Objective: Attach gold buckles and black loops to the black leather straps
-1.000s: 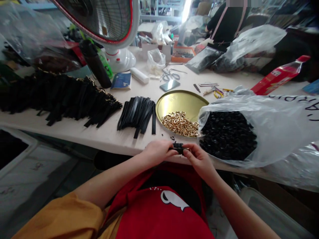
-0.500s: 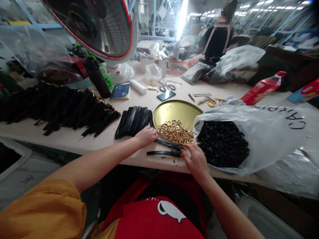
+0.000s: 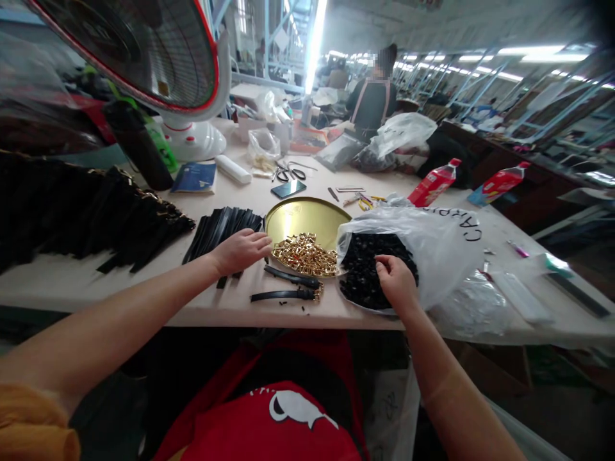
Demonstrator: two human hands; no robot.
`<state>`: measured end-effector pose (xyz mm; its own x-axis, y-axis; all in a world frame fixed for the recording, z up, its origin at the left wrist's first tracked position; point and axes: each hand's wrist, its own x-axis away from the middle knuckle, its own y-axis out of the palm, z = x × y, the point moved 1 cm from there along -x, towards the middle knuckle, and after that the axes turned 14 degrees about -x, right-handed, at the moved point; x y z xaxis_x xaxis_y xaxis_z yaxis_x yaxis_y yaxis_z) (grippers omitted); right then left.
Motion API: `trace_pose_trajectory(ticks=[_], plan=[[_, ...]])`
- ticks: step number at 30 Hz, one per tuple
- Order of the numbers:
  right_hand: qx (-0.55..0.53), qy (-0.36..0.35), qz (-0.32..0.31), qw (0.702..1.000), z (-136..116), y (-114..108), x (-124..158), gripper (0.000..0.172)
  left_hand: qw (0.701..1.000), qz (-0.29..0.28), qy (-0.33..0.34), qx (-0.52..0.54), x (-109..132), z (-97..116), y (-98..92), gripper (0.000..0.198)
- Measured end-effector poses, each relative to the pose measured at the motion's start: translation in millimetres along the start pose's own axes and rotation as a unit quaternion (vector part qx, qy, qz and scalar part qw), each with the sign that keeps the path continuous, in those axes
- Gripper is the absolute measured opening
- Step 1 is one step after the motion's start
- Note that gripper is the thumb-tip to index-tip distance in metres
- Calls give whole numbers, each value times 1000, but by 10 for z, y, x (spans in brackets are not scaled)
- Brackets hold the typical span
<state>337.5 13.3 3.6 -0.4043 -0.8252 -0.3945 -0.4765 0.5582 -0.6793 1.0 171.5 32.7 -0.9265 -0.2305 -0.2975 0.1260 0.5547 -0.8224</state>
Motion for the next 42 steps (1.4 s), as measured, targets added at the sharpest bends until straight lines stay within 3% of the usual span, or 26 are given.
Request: trace_pose_trajectory(ticks=[2, 5, 7, 9, 11, 14, 16, 17, 19, 21, 24, 27, 32, 35, 38, 42], plan=[[24, -9, -31, 999, -38, 95, -107, 26, 1000, 15, 16, 1, -73, 10, -211, 22], [96, -6, -84, 992, -108, 292, -286, 27, 999, 22, -13, 44, -195, 144, -567, 27], [130, 0, -108, 986, -126, 410, -380, 25, 993, -1, -54, 108, -252, 297, -762, 28], [140, -2, -121, 983, -115, 490, -434, 20, 966, -37, -139, 214, -272, 460, -888, 29], [124, -7, -124, 984, -85, 521, -448, 16, 896, -101, -233, 364, -260, 618, -933, 26], [85, -11, -113, 990, -51, 493, -415, 14, 707, -205, -320, 596, -230, 838, -886, 21], [26, 8, -96, 995, -69, 446, -355, 14, 591, -223, -346, 694, -240, 963, -819, 18], [-24, 30, -91, 995, -96, 424, -311, 13, 553, -219, -353, 722, -256, 1015, -780, 18], [-179, 99, -100, 974, -187, 393, -193, 16, 521, -205, -357, 748, -304, 1094, -701, 19], [-341, 175, -137, 914, -325, 386, -47, 20, 529, -186, -362, 745, -354, 1129, -625, 19], [-490, 246, -185, 815, -559, 410, 165, 25, 570, -151, -380, 713, -391, 1117, -518, 19], [-551, 274, -203, 761, -724, 480, 302, 25, 603, -151, -390, 680, -382, 1105, -420, 19], [-561, 297, -205, 745, -812, 605, 386, 25, 665, -182, -384, 614, -345, 1154, -340, 19], [-581, 325, -218, 713, -842, 594, 433, 32, 704, -180, -379, 573, -318, 1177, -360, 20], [-606, 334, -217, 689, -857, 562, 502, 32, 716, -182, -379, 557, -289, 1195, -392, 20], [-571, 307, -213, 731, -828, 575, 607, 39, 714, -173, -385, 558, -260, 1217, -425, 20]])
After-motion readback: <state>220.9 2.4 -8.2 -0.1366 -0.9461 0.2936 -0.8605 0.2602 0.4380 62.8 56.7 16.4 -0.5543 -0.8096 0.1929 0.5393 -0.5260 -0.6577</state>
